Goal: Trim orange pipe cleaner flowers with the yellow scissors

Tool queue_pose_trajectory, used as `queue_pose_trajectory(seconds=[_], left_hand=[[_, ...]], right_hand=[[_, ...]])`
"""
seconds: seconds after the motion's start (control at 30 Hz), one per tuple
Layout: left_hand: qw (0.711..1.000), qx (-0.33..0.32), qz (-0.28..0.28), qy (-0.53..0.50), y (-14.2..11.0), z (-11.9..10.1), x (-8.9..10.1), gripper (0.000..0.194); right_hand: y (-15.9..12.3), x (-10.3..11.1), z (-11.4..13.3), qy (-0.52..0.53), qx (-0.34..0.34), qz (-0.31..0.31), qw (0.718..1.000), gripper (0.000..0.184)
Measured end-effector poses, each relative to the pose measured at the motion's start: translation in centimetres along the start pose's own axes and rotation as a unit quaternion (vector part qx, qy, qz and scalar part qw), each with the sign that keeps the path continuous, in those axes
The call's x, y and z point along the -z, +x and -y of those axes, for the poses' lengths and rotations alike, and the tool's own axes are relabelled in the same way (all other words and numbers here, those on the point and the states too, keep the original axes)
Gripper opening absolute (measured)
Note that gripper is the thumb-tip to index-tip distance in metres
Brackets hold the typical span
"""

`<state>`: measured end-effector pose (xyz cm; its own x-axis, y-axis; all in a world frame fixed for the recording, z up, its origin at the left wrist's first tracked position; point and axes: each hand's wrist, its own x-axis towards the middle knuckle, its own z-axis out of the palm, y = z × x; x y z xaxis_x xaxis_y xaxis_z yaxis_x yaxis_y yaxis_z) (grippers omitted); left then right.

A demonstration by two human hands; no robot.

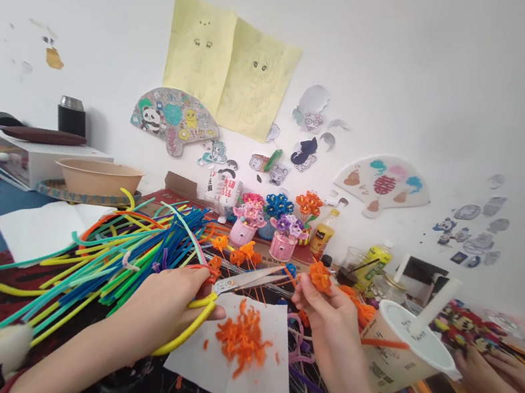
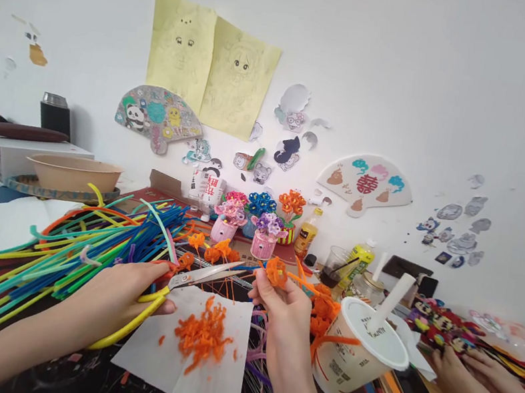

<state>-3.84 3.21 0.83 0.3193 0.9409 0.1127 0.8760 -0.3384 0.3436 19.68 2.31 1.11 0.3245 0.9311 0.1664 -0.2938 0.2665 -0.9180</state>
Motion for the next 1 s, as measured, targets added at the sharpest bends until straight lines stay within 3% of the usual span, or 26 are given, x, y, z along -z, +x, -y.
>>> queue_pose_trajectory(seconds=[0.17,0.4,1.0], left_hand=[[1.0,-0.006,0.002,0.003,-0.13,-0.35,0.14,0.031],[1.0,-0.026,0.008,0.009,-0.11,-0.87,0.11,0.033],[0.996,-0.074,0.008,-0.04,-0.05,-0.31,-0.04,0.045]], right_hand=[[-0.09,-0.11,-0.16,-0.007,0.002,-0.008,1.0,0.036],[-0.35,-0.21,-0.15,-0.001,0.003,0.039,0.999,0.028],[-0.43,-0.21,0.2,0.054,-0.003,0.037,0.998,0.025]])
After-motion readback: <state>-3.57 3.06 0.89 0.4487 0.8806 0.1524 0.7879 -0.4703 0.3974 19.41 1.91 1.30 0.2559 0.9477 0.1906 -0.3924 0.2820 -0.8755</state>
